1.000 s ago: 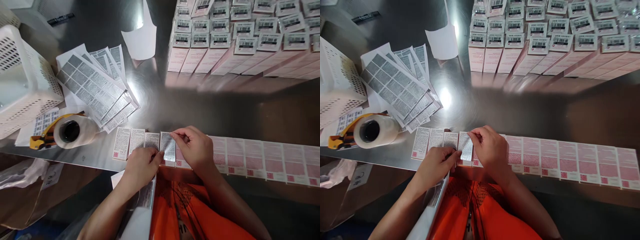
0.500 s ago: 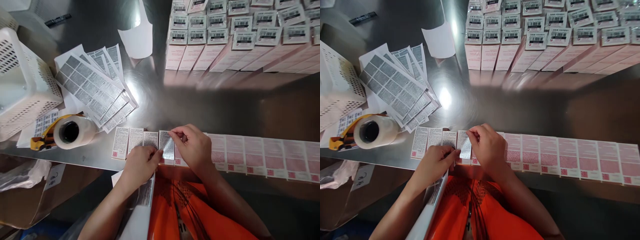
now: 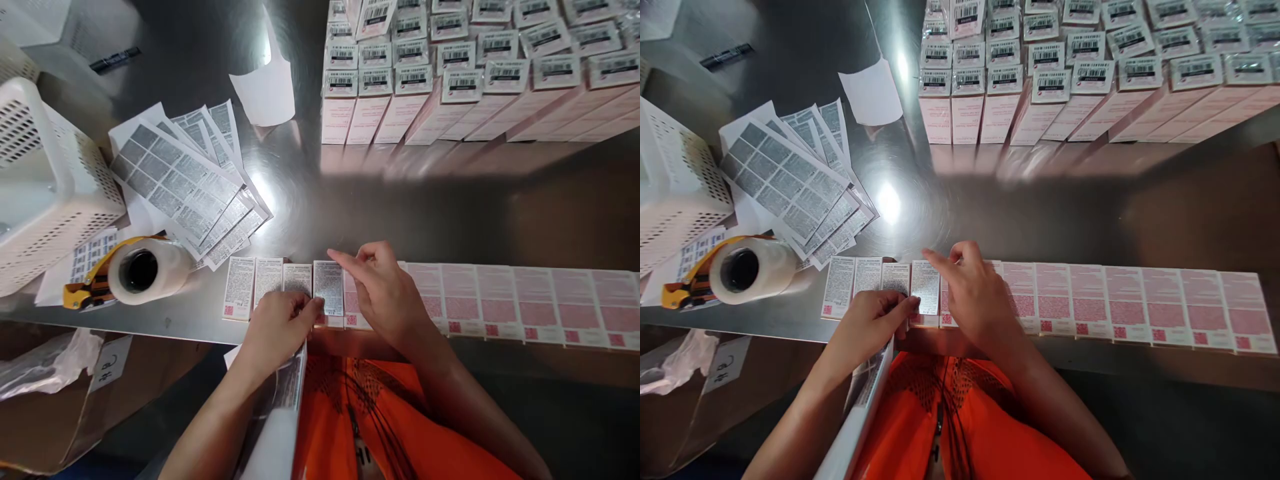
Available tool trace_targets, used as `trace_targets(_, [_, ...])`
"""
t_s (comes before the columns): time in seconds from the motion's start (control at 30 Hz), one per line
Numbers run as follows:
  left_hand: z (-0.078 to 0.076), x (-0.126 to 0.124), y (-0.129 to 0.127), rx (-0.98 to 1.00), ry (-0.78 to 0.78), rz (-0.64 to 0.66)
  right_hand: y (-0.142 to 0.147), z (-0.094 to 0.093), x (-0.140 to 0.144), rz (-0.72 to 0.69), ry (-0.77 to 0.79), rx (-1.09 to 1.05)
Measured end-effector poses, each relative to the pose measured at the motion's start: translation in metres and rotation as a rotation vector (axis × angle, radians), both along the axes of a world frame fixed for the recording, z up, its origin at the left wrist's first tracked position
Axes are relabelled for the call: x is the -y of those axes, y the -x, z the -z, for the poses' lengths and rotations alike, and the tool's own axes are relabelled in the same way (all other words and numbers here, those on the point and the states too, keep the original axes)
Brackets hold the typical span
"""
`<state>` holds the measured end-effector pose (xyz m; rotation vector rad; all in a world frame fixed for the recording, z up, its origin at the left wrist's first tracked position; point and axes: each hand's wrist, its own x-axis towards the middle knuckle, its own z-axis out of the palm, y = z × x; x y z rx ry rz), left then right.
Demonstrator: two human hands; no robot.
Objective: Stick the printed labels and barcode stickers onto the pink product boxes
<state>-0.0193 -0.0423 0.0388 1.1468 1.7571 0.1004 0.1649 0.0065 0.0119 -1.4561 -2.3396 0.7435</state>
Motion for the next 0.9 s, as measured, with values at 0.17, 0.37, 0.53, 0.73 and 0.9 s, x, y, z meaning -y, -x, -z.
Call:
trace_targets(0.17, [0.0,0.002,0.0,0.015,-0.022,-0.01,0.0,-0.01,0.002,-0.131,0.042,0.205])
trace_targets(0.37, [0.003,0.004,0.002,0.049,-0.023,-0.02,-0.002,-0.017,0.005,-0.262,0.006,0.194])
trace_targets(0.53, [0.003,0.003,0.002,0.038,-0.029,0.002,-0.007,-0.022,0.012,-0.308,0.025,0.204])
trace_targets(0.73, [0.0,0.003,0.0,0.02,-0.041,0.005,-0.008,-0.022,0.018,-0.31,0.02,0.188])
trace_targets(0.9, [-0.003,0.004,-0.001,0.002,-0.055,0.003,-0.006,-0.02,0.02,-0.245,0.049,0.229])
